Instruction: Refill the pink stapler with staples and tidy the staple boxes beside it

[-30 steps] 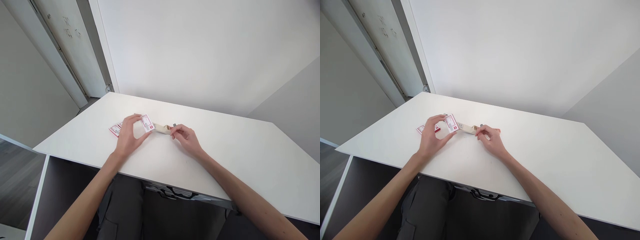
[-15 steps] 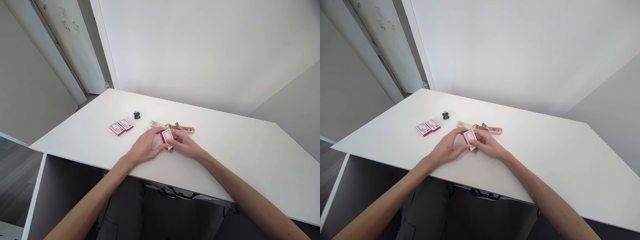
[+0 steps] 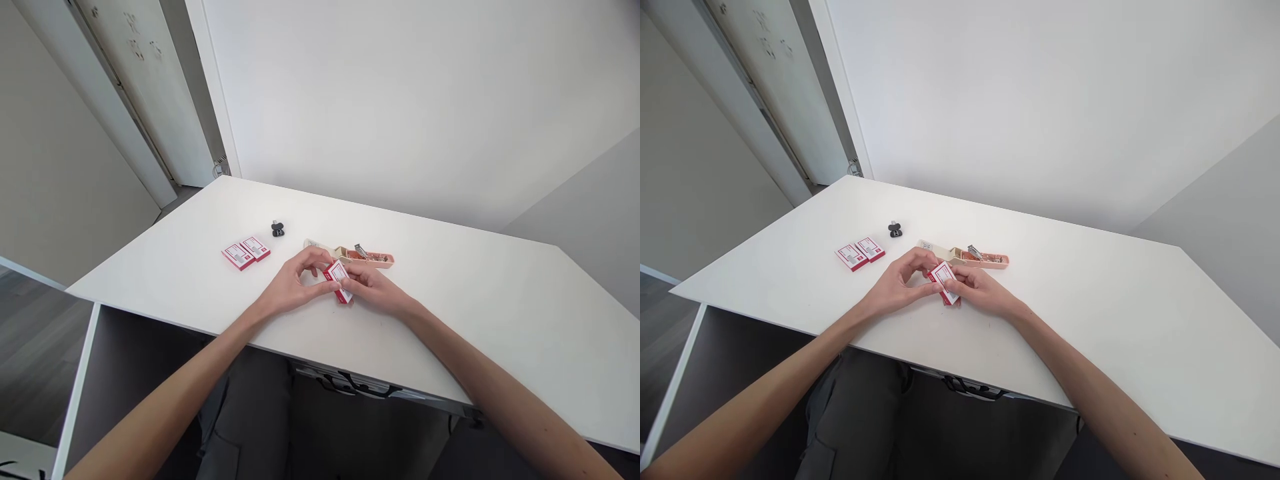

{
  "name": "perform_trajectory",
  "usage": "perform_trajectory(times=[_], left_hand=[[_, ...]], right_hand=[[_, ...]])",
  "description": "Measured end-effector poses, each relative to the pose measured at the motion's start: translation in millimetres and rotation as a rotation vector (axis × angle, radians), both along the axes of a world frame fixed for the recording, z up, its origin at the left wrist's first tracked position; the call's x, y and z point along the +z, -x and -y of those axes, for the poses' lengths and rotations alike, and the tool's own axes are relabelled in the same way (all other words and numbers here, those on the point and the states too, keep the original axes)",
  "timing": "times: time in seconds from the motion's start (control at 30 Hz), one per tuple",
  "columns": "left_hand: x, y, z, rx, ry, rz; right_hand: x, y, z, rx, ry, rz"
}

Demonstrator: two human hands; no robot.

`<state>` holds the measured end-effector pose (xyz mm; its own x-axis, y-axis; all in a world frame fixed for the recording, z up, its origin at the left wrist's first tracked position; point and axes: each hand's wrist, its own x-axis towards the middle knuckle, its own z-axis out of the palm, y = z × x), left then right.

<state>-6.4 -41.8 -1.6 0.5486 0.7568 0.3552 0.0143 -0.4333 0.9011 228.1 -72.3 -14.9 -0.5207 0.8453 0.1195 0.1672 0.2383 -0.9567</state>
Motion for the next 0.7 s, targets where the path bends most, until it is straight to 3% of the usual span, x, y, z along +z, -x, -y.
perform_trajectory(times=[0.47, 0.7], left_hand=[[4.0, -1.0, -1.5, 0.045, 0.121, 0.060], [6.9, 1.9, -1.4, 0.100, 0.143, 0.107]], right_hand=[[4.9, 1.1, 1.5, -0.045, 0.050, -0.011], [8.6, 4.5, 3.8, -0.035, 0.138, -0.115]])
